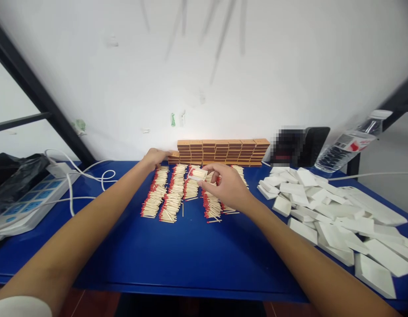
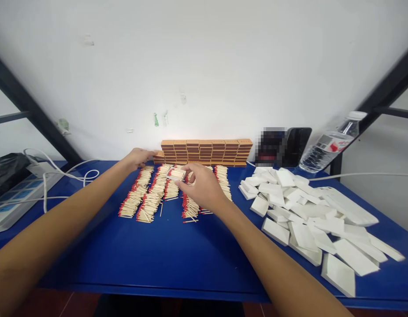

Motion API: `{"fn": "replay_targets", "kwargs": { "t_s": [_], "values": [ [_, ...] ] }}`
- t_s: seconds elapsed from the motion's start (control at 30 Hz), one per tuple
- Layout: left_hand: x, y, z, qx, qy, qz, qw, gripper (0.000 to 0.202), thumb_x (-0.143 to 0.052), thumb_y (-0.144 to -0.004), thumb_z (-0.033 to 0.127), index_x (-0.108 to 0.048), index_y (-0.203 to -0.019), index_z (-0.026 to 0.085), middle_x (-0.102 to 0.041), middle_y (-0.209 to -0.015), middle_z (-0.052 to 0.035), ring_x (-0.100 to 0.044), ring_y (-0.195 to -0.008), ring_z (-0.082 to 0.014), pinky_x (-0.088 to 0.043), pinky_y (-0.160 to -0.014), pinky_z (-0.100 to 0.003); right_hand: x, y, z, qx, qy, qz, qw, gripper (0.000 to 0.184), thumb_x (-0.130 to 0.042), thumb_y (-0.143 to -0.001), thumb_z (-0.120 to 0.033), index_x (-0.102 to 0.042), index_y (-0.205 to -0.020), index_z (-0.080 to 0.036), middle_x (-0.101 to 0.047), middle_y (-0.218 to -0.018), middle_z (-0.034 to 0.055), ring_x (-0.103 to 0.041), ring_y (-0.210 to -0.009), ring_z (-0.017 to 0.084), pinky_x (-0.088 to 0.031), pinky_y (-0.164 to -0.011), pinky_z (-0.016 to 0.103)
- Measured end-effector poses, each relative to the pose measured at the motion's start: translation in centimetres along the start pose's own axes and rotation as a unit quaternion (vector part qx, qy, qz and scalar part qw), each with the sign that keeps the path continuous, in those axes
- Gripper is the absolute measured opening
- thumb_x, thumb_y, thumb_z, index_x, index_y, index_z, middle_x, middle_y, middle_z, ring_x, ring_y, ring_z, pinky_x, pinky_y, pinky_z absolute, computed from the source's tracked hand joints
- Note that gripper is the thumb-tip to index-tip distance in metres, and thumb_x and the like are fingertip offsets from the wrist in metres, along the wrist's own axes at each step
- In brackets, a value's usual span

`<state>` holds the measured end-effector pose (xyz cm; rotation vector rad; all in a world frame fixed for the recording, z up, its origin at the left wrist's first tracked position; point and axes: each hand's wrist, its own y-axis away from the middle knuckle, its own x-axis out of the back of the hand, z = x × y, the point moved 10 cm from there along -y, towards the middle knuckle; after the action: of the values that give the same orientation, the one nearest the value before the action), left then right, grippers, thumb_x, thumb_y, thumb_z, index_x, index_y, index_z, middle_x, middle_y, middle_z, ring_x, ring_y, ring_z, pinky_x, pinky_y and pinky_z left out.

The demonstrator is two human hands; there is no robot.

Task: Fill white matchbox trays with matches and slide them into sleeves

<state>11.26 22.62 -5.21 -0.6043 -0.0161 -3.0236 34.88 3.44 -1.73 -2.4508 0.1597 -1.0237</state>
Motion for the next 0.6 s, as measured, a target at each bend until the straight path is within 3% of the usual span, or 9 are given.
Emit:
{"fn": "replay_targets", "kwargs": {
  "t_s": [0.17, 0.3, 0.4, 0.6],
  "values": [
    [1.7, 3.2, 1.5, -0.042, 0.022, 0.036, 0.998, 0.022, -0.078, -0.077, 0.032, -0.068, -0.068, 0.014, -0.058, -0.060, -0.0033, -0.046, -0.057, -0.0126, -0.029, -0.053, -0.028, 1.0, -0.2, 0.5, -0.011, 0.005, 0.035, 0.999, 0.032, -0.080, -0.083, -0.034, -0.072, -0.109, -0.017, -0.068, -0.077, 0.0011, -0.064, -0.073, 0.020, -0.046, -0.073, 0.033],
    [0.8, 8.1, 1.9, -0.071, 0.056, -0.044, 0.995, 0.028, -0.079, -0.079, 0.043, -0.074, -0.077, 0.016, -0.071, -0.079, -0.0078, -0.057, -0.067, -0.0139, -0.039, -0.056, -0.026, 1.7, -0.2, 0.5, -0.013, 0.015, 0.065, 0.998, 0.028, -0.078, -0.084, -0.035, -0.073, -0.106, -0.019, -0.067, -0.075, 0.0010, -0.062, -0.069, 0.019, -0.044, -0.070, 0.033],
    [-0.5, 11.5, 1.9, -0.081, 0.117, -0.111, 0.984, 0.038, -0.084, -0.074, 0.053, -0.074, -0.079, 0.017, -0.074, -0.087, -0.0096, -0.059, -0.067, -0.0144, -0.038, -0.054, -0.026, 1.5, 0.1, -0.2, 0.002, 0.017, 0.072, 0.997, 0.028, -0.078, -0.084, -0.038, -0.073, -0.105, -0.021, -0.066, -0.074, 0.0007, -0.061, -0.068, 0.019, -0.044, -0.070, 0.032],
    [-0.4, 13.4, 1.2, -0.103, 0.115, -0.079, 0.985, 0.039, -0.086, -0.074, 0.052, -0.076, -0.089, 0.018, -0.070, -0.069, -0.0046, -0.061, -0.061, -0.0154, -0.038, -0.055, -0.028, 0.9, 0.8, -0.9, 0.017, 0.018, 0.080, 0.996, 0.032, -0.080, -0.084, -0.044, -0.073, -0.104, -0.020, -0.066, -0.071, 0.0008, -0.060, -0.066, 0.019, -0.044, -0.067, 0.032]
  ]
}}
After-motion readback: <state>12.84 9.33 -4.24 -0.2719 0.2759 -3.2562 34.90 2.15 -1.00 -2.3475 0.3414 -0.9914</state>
